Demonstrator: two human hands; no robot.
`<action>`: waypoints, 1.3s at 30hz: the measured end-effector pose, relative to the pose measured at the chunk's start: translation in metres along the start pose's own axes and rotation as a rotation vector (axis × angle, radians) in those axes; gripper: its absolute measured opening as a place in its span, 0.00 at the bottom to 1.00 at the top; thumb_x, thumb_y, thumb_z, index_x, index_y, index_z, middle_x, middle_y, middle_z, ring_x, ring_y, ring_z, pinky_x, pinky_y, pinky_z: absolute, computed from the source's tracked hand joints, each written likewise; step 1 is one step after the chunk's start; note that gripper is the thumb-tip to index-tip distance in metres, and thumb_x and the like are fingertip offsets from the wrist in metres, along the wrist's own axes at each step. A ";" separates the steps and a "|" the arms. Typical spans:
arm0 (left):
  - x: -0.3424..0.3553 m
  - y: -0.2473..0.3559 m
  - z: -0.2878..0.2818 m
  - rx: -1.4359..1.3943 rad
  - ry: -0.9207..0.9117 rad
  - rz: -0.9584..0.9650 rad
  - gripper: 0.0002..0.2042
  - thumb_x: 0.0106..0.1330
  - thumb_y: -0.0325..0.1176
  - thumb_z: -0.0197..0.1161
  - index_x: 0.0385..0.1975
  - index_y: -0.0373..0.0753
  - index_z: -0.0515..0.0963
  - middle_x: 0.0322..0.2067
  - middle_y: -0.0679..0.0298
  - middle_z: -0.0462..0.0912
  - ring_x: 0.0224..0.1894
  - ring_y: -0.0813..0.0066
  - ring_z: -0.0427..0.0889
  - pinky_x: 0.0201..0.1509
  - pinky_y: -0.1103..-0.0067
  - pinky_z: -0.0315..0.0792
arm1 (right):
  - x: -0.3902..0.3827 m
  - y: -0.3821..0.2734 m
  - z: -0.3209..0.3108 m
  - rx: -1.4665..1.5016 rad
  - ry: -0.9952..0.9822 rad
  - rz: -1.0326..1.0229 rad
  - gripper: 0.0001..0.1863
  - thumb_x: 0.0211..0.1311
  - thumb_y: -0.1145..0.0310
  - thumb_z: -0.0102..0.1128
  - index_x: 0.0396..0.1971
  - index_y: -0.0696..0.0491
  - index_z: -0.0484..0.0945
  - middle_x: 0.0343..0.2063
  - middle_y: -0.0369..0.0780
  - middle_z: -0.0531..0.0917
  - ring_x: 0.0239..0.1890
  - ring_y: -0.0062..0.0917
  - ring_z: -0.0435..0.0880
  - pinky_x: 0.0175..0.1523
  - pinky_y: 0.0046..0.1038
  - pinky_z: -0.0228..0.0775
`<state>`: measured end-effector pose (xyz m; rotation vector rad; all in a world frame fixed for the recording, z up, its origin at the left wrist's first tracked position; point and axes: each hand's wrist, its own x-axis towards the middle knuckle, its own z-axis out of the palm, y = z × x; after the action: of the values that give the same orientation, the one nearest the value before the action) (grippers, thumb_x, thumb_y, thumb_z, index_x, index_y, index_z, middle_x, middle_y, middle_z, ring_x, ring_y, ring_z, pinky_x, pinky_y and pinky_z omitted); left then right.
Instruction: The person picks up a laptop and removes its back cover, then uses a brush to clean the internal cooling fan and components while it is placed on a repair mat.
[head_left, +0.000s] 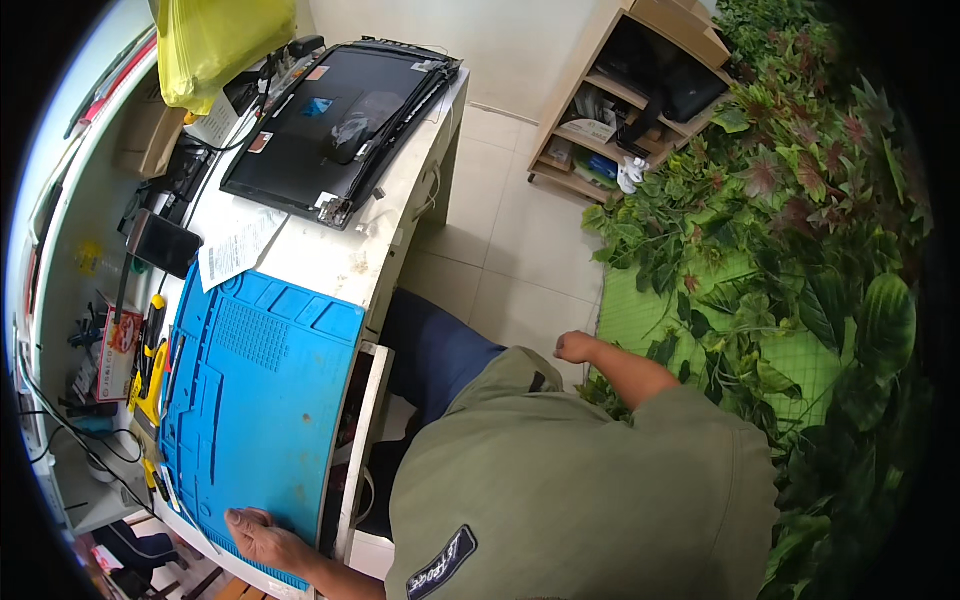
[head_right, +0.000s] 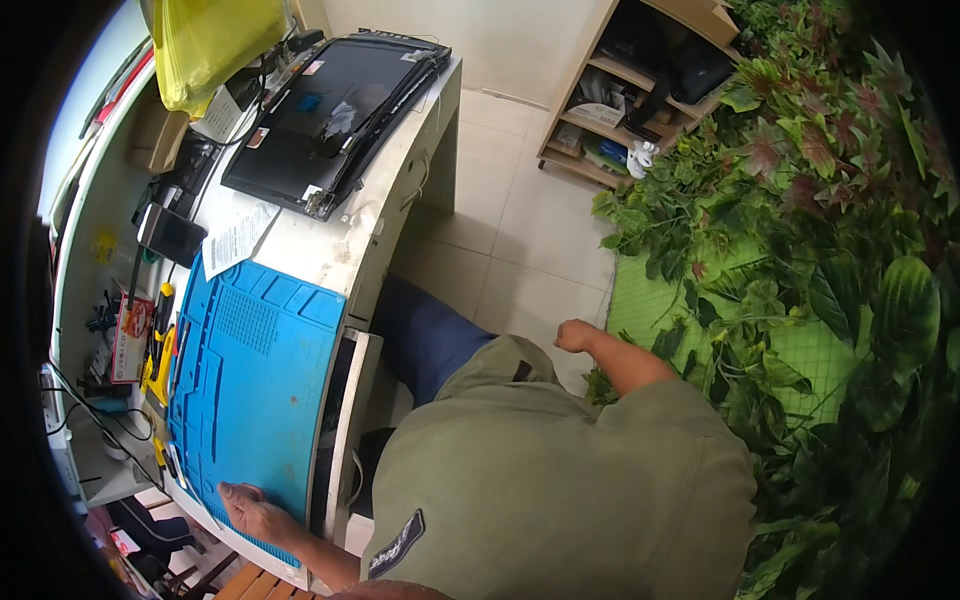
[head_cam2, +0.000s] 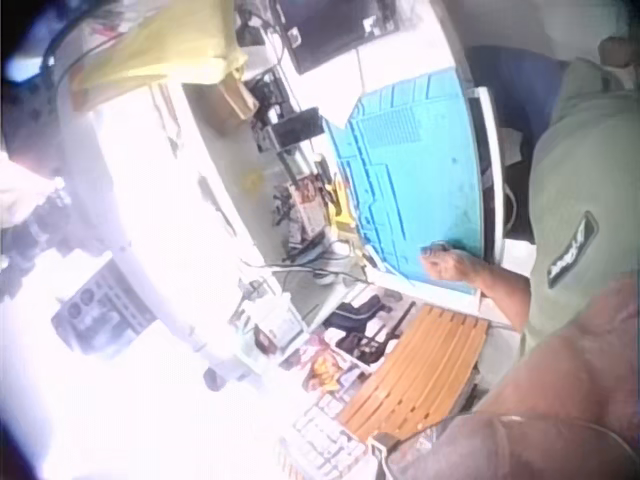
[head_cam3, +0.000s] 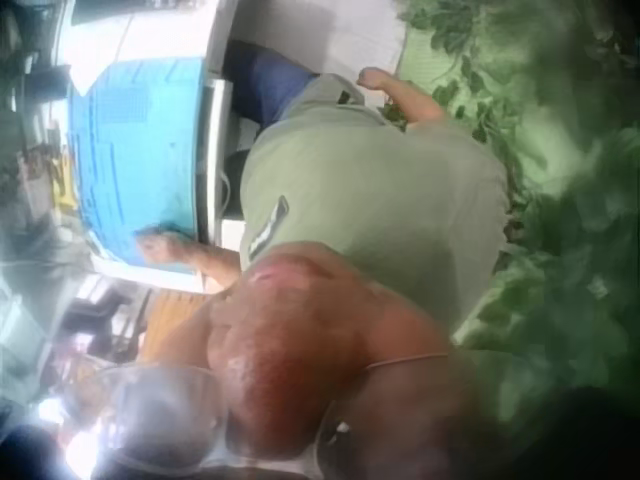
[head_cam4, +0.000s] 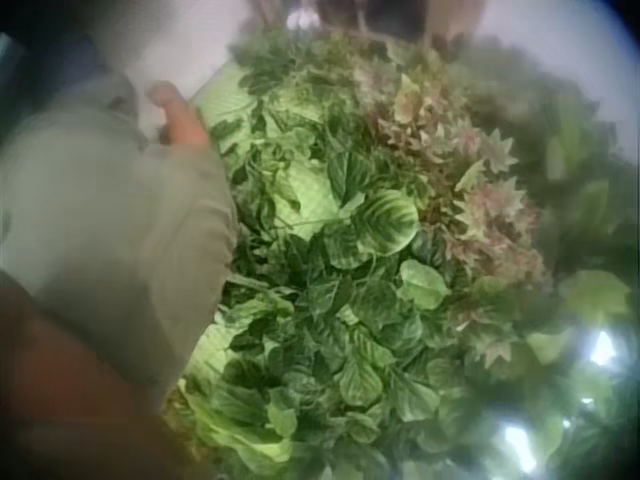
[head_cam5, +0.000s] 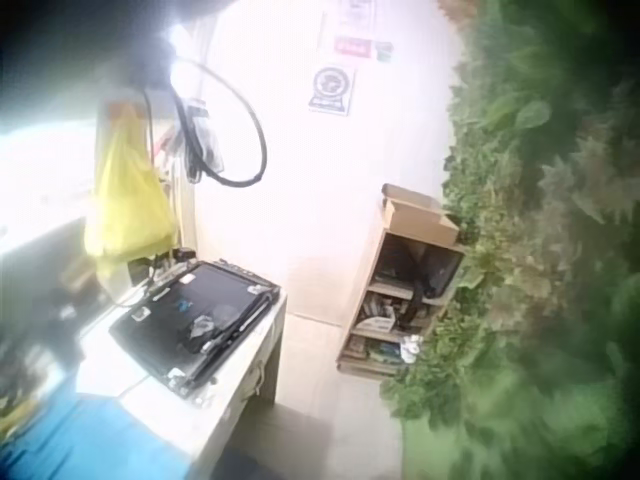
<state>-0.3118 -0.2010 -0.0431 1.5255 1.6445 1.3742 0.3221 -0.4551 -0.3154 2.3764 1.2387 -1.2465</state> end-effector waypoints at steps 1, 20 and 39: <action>0.002 0.000 0.001 -0.012 0.001 0.002 0.11 0.85 0.34 0.60 0.38 0.35 0.76 0.27 0.68 0.69 0.25 0.84 0.64 0.28 0.82 0.60 | -0.004 -0.007 0.004 0.027 0.020 -0.027 0.23 0.65 0.53 0.67 0.49 0.55 0.91 0.47 0.52 0.91 0.51 0.49 0.89 0.59 0.45 0.81; 0.009 -0.007 0.007 -0.073 0.113 0.016 0.10 0.88 0.36 0.52 0.46 0.36 0.74 0.29 0.70 0.68 0.27 0.83 0.59 0.28 0.80 0.53 | 0.013 -0.205 -0.101 0.463 0.156 -0.322 0.44 0.79 0.28 0.40 0.55 0.57 0.86 0.45 0.53 0.89 0.51 0.46 0.88 0.60 0.46 0.78; 0.022 -0.024 -0.002 0.190 -0.051 0.062 0.19 0.79 0.27 0.62 0.67 0.34 0.76 0.47 0.63 0.82 0.38 0.78 0.78 0.40 0.80 0.73 | -0.057 -0.310 -0.089 -0.431 0.437 -1.037 0.46 0.67 0.35 0.62 0.78 0.50 0.70 0.82 0.48 0.61 0.86 0.48 0.47 0.85 0.62 0.38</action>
<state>-0.3287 -0.1774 -0.0579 1.7168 1.7509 1.2283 0.1267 -0.2473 -0.1543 1.7016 2.7246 -0.4615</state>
